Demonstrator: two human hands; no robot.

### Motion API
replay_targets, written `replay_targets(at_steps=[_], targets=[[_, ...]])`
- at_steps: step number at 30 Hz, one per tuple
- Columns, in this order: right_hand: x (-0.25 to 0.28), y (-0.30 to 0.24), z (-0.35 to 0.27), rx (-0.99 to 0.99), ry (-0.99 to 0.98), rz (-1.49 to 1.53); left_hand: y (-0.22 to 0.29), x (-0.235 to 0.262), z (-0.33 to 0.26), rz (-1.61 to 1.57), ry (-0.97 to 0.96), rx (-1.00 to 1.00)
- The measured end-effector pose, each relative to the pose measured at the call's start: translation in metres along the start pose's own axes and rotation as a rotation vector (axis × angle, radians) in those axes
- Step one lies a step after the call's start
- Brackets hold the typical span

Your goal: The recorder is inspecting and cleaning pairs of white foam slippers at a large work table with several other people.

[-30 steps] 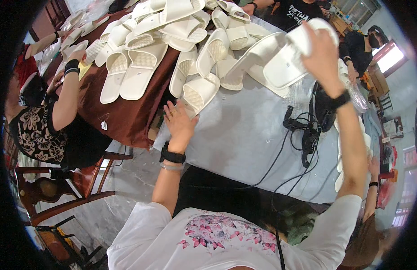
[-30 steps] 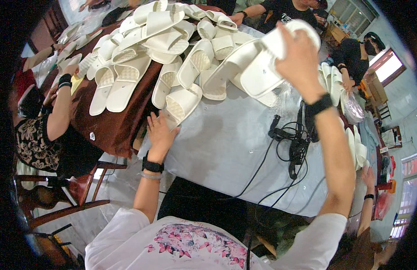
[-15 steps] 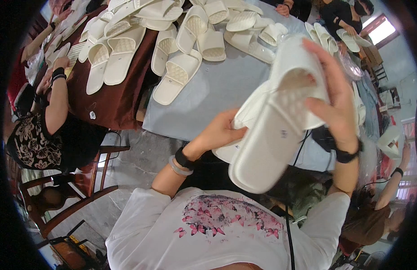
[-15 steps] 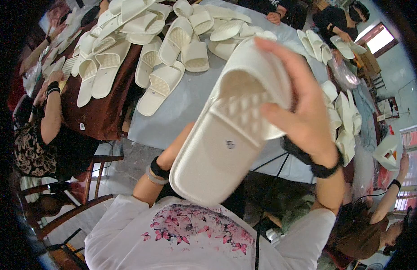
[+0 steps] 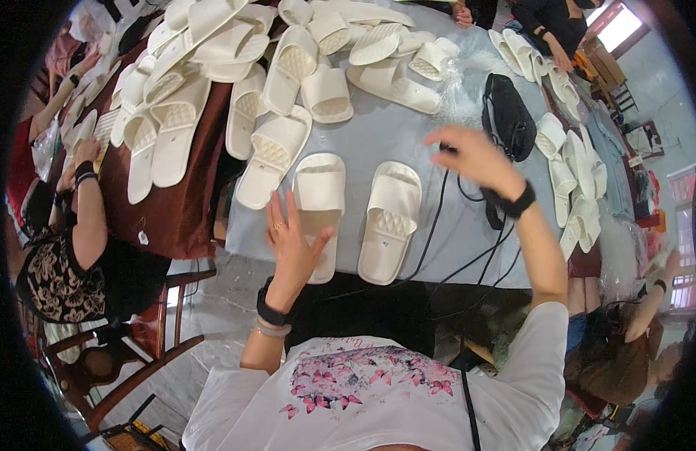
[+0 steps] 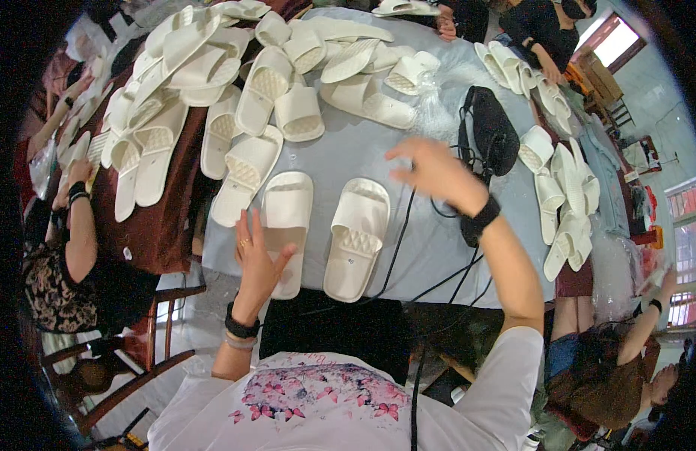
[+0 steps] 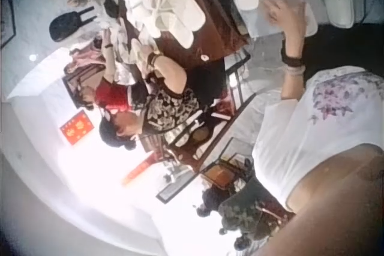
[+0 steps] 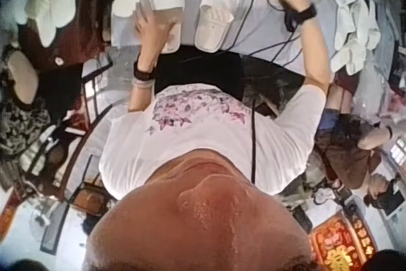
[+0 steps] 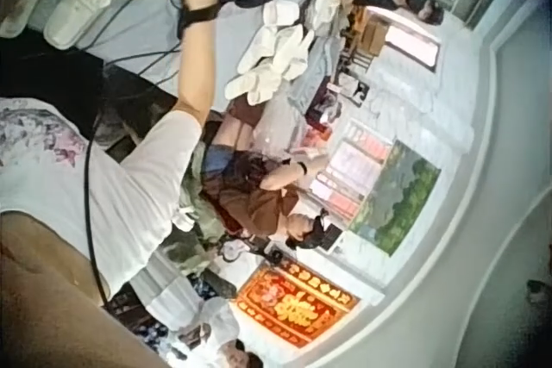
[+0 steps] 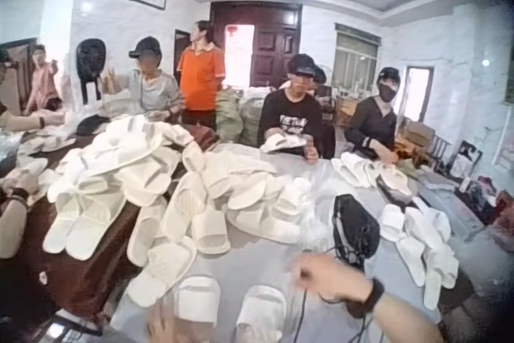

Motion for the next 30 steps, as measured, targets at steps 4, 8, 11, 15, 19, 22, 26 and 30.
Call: replay_targets(at_steps=[4, 8, 11, 15, 19, 22, 26, 30], targets=[[0.055, 0.067, 0.034, -0.084, 0.166, -0.534, 0.026, -0.029, -0.009, -0.12, -0.293, 0.121], [-0.002, 0.106, 0.055, 0.012, -0.03, -0.805, 0.05, -0.047, -0.016, -0.096, -0.35, 0.129], [-0.025, 0.109, 0.061, 0.144, 0.028, -0.943, 0.059, -0.045, -0.021, -0.053, -0.326, 0.02], [-0.012, 0.101, 0.061, 0.11, 0.038, -0.7, 0.057, -0.04, -0.021, -0.031, -0.303, -0.025], [0.022, 0.069, 0.045, 0.153, 0.366, -0.301, 0.056, -0.041, -0.021, -0.07, -0.296, -0.031], [0.028, 0.051, 0.027, 0.107, 0.346, -0.425, 0.056, -0.042, -0.023, -0.067, -0.294, -0.034], [0.031, 0.006, 0.008, 0.211, 0.365, -0.416, 0.058, -0.038, -0.022, -0.072, -0.31, -0.036], [0.015, -0.092, -0.04, 0.591, 0.376, -0.2, 0.067, -0.011, -0.014, -0.095, -0.214, 0.004]])
Point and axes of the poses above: each hand's wrist, its own z-axis towards the middle knuckle, its own x-axis out of the back of the hand, y = z × x, the point moved 6 cm from there along z, towards the middle knuckle, and after that the axes turned 2 degrees about -z, right-handed, at the moved point
